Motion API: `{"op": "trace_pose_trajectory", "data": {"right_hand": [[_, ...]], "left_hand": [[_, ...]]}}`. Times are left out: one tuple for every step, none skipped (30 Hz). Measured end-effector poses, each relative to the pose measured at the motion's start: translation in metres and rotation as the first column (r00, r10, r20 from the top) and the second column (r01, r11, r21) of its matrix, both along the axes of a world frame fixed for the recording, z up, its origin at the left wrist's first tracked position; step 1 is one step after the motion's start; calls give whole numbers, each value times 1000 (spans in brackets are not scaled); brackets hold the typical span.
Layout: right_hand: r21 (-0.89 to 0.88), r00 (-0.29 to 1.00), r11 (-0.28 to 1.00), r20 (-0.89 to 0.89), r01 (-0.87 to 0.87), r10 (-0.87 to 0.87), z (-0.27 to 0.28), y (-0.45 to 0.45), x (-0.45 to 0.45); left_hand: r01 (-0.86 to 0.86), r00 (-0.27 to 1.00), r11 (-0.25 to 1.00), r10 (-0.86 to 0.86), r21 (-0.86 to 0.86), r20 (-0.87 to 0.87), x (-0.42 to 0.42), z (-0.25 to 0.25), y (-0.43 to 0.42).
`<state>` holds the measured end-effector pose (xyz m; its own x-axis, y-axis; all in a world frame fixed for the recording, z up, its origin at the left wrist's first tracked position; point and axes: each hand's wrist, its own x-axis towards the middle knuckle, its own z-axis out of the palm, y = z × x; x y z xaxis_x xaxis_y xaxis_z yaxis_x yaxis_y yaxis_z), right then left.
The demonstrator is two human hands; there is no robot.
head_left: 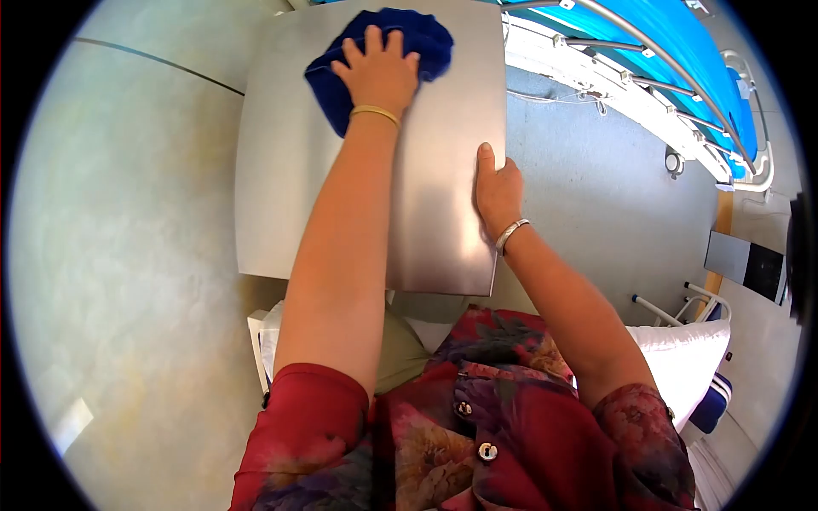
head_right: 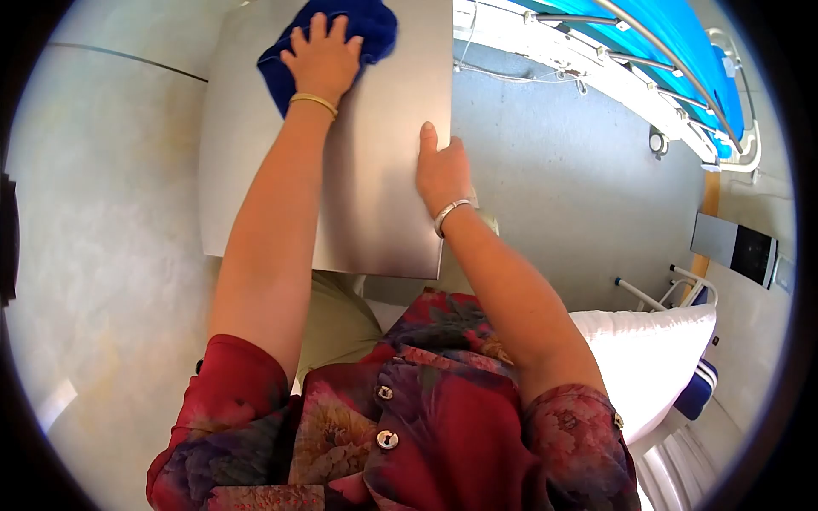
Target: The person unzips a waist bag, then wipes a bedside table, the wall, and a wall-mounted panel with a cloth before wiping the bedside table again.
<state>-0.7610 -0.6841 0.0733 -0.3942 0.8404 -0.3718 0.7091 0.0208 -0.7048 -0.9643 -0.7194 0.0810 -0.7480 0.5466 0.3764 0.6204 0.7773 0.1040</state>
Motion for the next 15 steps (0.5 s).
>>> {"op": "trace_pose_trajectory", "data": {"right_hand": [[0,1000,1000,-4,-6,6,5,0,0],[-27,1000,999,-16,-21,20,12,0,0],[-55,999,998,-30,-35,33,18,0,1],[-55,999,998,-39,-36,34,17,0,1],[-45,1000,999,-13,-27,26,13,1,0],[-36,1000,999,12,-17,18,11,1,-1],[-42,1000,999,-1,-18,18,15,0,-1],[-19,1000,1000,21,-14,14,19,-1,-1],[3,999,1000,43,-10,10,23,-1,-2],[-35,998,999,56,-29,31,26,1,-1],[-41,999,999,43,-31,33,24,1,-2],[-4,997,1000,77,-23,24,21,1,-2],[34,994,999,110,-17,13,19,1,-3],[25,995,1000,103,-13,11,18,1,-2],[19,996,1000,91,-11,9,20,1,-2]], "left_hand": [[39,999,999,-39,18,-9,9,0,3],[82,997,996,-82,21,2,20,1,6],[127,992,992,-127,23,11,31,3,8],[156,987,988,-156,12,31,42,6,7],[185,982,983,-185,0,48,52,9,4],[214,975,977,-215,15,53,61,9,0],[232,970,973,-232,11,67,69,11,-6],[240,968,971,-239,7,76,78,12,-12],[247,965,969,-246,2,85,85,14,-19],[252,965,968,-251,6,79,92,15,-29],[250,966,968,-250,-3,68,100,16,-39],[238,969,971,-237,1,75,108,17,-51],[225,971,974,-225,5,82,115,18,-62],[208,975,978,-207,-3,84,123,21,-76],[190,978,982,-187,-16,90,131,22,-90]]}}
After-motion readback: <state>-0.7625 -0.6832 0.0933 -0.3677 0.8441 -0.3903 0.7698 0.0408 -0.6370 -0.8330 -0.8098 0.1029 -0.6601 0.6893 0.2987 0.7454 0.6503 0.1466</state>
